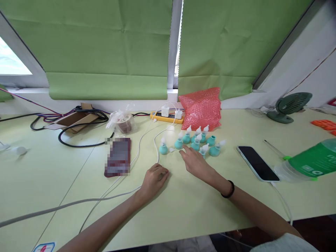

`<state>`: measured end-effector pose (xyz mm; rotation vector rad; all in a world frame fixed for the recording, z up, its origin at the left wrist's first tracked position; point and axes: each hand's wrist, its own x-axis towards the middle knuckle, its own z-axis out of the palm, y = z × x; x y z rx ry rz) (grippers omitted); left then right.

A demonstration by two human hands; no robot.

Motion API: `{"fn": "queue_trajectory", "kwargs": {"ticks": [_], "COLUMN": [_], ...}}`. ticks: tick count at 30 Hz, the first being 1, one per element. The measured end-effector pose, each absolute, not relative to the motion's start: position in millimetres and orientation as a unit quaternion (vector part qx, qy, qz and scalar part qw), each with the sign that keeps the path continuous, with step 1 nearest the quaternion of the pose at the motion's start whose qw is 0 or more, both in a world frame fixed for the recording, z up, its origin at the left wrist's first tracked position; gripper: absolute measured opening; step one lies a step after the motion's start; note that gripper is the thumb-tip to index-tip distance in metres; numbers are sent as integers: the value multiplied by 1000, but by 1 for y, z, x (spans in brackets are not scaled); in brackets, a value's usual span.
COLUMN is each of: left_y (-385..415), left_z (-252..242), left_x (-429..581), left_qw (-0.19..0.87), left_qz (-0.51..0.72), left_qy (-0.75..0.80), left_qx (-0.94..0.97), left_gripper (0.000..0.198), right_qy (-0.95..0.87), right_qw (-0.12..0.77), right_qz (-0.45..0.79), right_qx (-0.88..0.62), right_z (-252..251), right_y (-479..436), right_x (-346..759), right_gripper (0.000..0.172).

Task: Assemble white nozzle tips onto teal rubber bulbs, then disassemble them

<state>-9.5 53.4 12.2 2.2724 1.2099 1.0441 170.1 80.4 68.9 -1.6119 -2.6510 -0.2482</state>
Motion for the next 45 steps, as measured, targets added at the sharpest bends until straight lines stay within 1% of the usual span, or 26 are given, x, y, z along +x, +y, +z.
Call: {"fn": "queue_trajectory", "kwargs": {"ticks": [2, 4, 11, 12, 13, 15, 17, 18, 20, 22, 24, 27, 30, 33, 45], "left_y": [54, 54, 56, 56, 55, 55, 56, 56, 58, 59, 60, 60, 59, 58, 59], "left_z": [12, 12, 10, 11, 12, 14, 16, 17, 19, 20, 22, 25, 25, 23, 26], "left_x": [-10, -11, -10, -10, -9, -8, -7, -8, -8, -10, -11, -11, -10, -9, -9], "left_qw": [211, 239, 356, 371, 384, 418, 472, 502, 553, 577, 576, 544, 500, 481, 449], "left_qz": [393, 409, 446, 448, 450, 458, 466, 469, 470, 472, 476, 481, 473, 457, 439], "left_qy": [435, 440, 471, 478, 484, 494, 495, 491, 478, 471, 468, 466, 449, 428, 453], "left_qx": [782, 763, 673, 658, 644, 609, 562, 536, 495, 473, 471, 505, 570, 614, 633], "left_gripper": [11, 9, 13, 14, 15, 17, 21, 24, 29, 32, 31, 26, 20, 18, 19], "right_qy": [-829, -824, -834, -839, -846, -867, -873, -863, -807, -711, -615, -543, -524, -518, -509], "right_qw": [-68, -100, -98, -80, -43, 75, 207, 257, 333, 392, 423, 417, 415, 430, 430], "right_qz": [-70, -55, -44, -42, -33, 26, 141, 210, 353, 485, 578, 637, 648, 644, 644], "right_qx": [-551, -554, -541, -537, -531, -491, -418, -381, -336, -326, -330, -355, -365, -363, -376], "right_z": [66, 64, 63, 64, 64, 63, 59, 55, 45, 32, 21, 12, 12, 13, 13], "right_y": [86, 92, 103, 102, 100, 94, 88, 86, 81, 79, 76, 73, 71, 70, 70], "right_x": [169, 170, 166, 166, 166, 167, 169, 169, 169, 168, 166, 162, 159, 158, 158], "right_gripper": [33, 34, 32, 31, 31, 28, 24, 23, 17, 14, 17, 23, 28, 29, 27]}}
